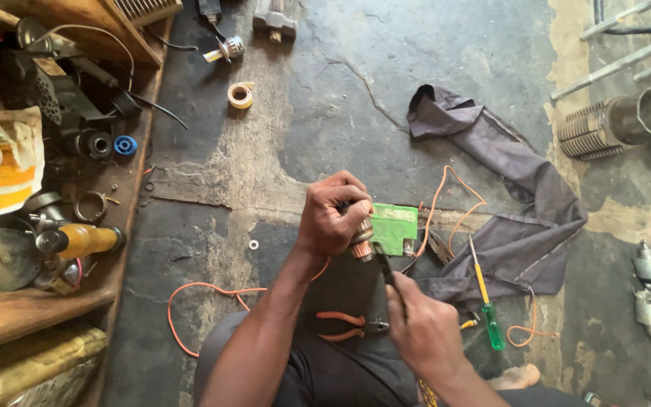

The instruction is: The person sits on the floor and uses a screwdriver to adjust the commutator of a small electric motor. They then wipe the motor with a cloth and use a metal file to smooth the commutator surface repeatedly.

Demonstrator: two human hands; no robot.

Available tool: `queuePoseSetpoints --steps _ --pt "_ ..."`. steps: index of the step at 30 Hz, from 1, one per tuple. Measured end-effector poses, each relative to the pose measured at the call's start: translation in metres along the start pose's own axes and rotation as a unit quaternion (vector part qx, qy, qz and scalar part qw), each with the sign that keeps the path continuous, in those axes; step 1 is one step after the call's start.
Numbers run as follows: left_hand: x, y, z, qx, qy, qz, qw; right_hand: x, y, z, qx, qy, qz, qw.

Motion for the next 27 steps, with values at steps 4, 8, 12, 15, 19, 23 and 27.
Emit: queuePoseSetpoints --steps 4,8,12,15,19,23,27 --pt "0.003 0.001 0.005 0.004 0.000 0.010 1.000 -0.002 0.006 -0.010 -0.091 -0.093 0.026 0.991" --pt "0.000 0.000 0.005 0.001 -0.007 0.015 1.000 -0.009 0.003 -0.008 -0.183 -0.095 0.071 0.976" --pt "0.000 0.000 0.005 -0.001 -0.004 0.015 1.000 -0.009 0.001 -0.001 -0.158 -0.067 0.097 0.980" --pt "0.000 -0.001 0.002 -0.004 -0.006 0.015 1.000 -0.009 -0.002 -0.001 -0.169 -0.064 0.107 0.978" --pt "0.000 -0.001 0.002 -0.007 -0.003 0.013 1.000 -0.010 -0.003 0.001 -0.152 -0.034 0.101 0.983" --pt "0.000 0.000 0.003 -0.009 -0.009 0.016 1.000 -0.011 0.000 0.007 -0.112 0.028 0.052 0.992" --pt "0.000 -0.001 0.004 -0.014 -0.007 0.007 1.000 -0.008 -0.004 0.008 -0.065 0.050 0.051 0.995"
Point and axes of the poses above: each hand's wrist, its own x-axis away from the middle knuckle, its own y-axis out of the back of the hand, z = x × y, the point moved 6 cm from there along -x, towards the middle knuckle, and after that the axes turned 15 degrees about y, right-handed, at the moved point
